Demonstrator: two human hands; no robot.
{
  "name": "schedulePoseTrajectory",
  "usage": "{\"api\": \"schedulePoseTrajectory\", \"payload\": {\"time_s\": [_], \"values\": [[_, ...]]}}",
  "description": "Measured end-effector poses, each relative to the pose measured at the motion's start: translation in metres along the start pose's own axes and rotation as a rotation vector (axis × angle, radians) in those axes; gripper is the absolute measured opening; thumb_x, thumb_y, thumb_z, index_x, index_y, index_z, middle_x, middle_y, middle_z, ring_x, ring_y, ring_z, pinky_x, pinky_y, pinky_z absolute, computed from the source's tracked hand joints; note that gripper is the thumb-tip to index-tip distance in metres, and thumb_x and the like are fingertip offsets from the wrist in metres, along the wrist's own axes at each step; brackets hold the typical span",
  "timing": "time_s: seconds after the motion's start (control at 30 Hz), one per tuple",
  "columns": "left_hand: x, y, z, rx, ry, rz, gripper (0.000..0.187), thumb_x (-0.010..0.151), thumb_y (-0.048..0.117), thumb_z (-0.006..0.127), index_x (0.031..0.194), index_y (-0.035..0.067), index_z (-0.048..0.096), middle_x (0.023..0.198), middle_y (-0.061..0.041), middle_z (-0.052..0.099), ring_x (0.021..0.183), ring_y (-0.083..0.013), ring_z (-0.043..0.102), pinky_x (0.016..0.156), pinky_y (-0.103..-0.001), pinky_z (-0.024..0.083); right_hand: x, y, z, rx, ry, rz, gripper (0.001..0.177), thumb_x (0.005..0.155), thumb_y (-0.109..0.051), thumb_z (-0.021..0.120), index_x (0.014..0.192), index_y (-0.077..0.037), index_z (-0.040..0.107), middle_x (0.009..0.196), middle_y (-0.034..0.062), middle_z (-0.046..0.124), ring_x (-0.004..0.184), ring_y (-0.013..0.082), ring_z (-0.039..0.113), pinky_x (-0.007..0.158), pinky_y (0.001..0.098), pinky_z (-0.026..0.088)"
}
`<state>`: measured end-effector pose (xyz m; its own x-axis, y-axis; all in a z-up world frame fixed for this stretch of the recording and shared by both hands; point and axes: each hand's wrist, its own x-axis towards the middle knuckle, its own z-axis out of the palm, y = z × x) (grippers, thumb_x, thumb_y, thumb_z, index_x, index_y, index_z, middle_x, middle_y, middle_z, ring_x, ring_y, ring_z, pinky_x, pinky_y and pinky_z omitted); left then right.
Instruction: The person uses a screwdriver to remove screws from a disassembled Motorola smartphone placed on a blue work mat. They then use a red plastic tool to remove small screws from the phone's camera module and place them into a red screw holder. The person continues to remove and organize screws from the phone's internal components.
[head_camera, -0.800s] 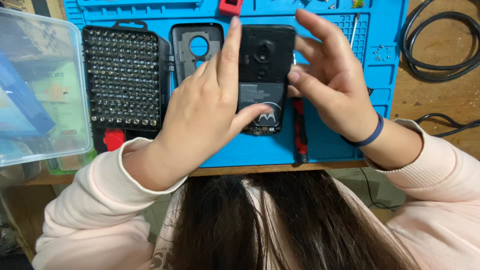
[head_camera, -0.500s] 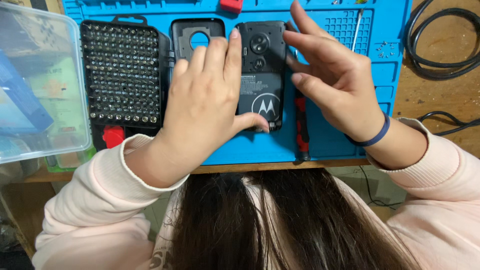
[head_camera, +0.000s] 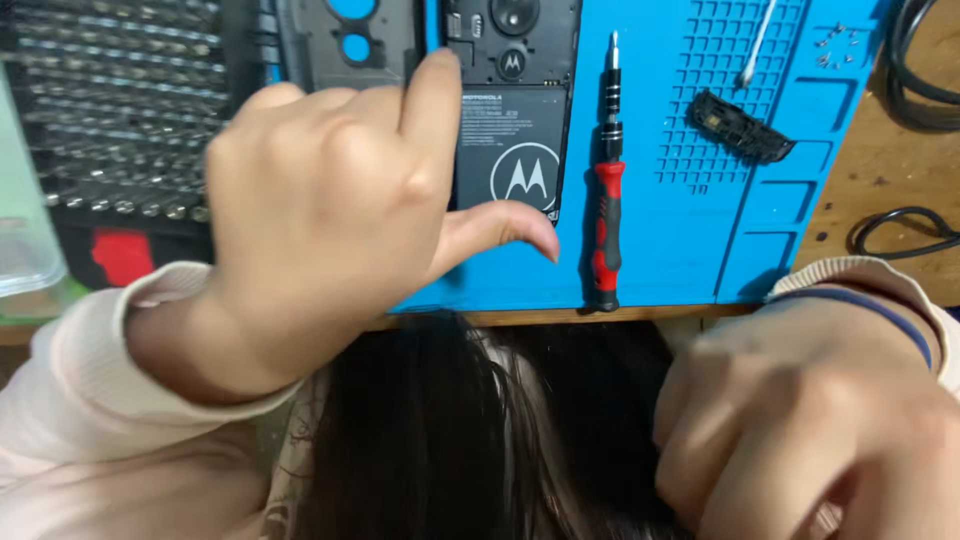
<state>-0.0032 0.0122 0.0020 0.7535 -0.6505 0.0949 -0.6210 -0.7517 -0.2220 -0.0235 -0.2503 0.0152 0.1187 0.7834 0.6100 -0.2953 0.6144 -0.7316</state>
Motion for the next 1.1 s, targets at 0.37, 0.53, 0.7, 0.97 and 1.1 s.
{"api": "schedulePoseTrajectory", "payload": {"time_s": [0.37,0.53,0.7,0.97,1.1], "values": [[-0.008,0.000,0.004,-0.076,-0.146,0.000,0.103,0.113,0.118,0.039,0.073,0.022,0.042,0.055,0.008,0.032,0.047,-0.0132,0.033,0.052,-0.029,0.028,-0.028,0.007,0.012,-0.227,0.029,0.011,0.038,0.110,-0.017,0.017,0.074,-0.013,0.028,0.070,0.0074,0.030,0.062,0.0281,0.035,0.059,0.0434,0.024],[-0.008,0.002,0.002,-0.102,-0.169,-0.005,0.104,0.114,0.117,0.050,0.071,0.023,0.040,0.054,0.006,0.030,0.047,-0.0153,0.032,0.051,-0.031,0.028,-0.025,0.006,0.011,-0.466,0.076,-0.029,0.040,0.112,-0.011,0.024,0.074,-0.016,0.036,0.070,0.0068,0.034,0.065,0.0284,0.047,0.061,0.0408,0.035],[0.000,0.000,0.002,-0.069,-0.182,0.119,0.106,0.047,0.113,0.052,0.116,0.033,0.067,0.050,0.014,0.037,0.046,-0.0070,0.045,0.049,-0.025,0.036,-0.021,0.003,0.011,-0.342,0.019,0.070,0.043,0.112,-0.017,0.010,0.074,-0.013,0.030,0.073,0.0096,0.035,0.067,0.0305,0.042,0.060,0.0422,0.026],[0.010,0.003,0.007,-0.102,-0.239,0.224,0.125,0.049,0.093,0.063,0.151,0.022,0.049,0.043,0.013,0.035,0.040,-0.0051,0.034,0.042,-0.024,0.034,-0.006,-0.006,0.010,-0.354,0.116,0.107,0.045,0.113,-0.019,0.005,0.075,-0.010,0.027,0.077,0.0153,0.044,0.064,0.0294,0.039,0.058,0.0409,0.027],[0.008,0.005,0.009,-0.061,-0.240,0.195,0.121,0.053,0.091,0.062,0.152,0.023,0.047,0.045,0.012,0.042,0.040,-0.0081,0.045,0.043,-0.026,0.039,0.014,-0.019,0.000,-0.514,0.156,0.174,0.048,0.111,-0.014,0.015,0.073,-0.006,0.043,0.090,0.0212,0.062,0.054,0.0277,0.034,0.054,0.0392,0.028]]}}
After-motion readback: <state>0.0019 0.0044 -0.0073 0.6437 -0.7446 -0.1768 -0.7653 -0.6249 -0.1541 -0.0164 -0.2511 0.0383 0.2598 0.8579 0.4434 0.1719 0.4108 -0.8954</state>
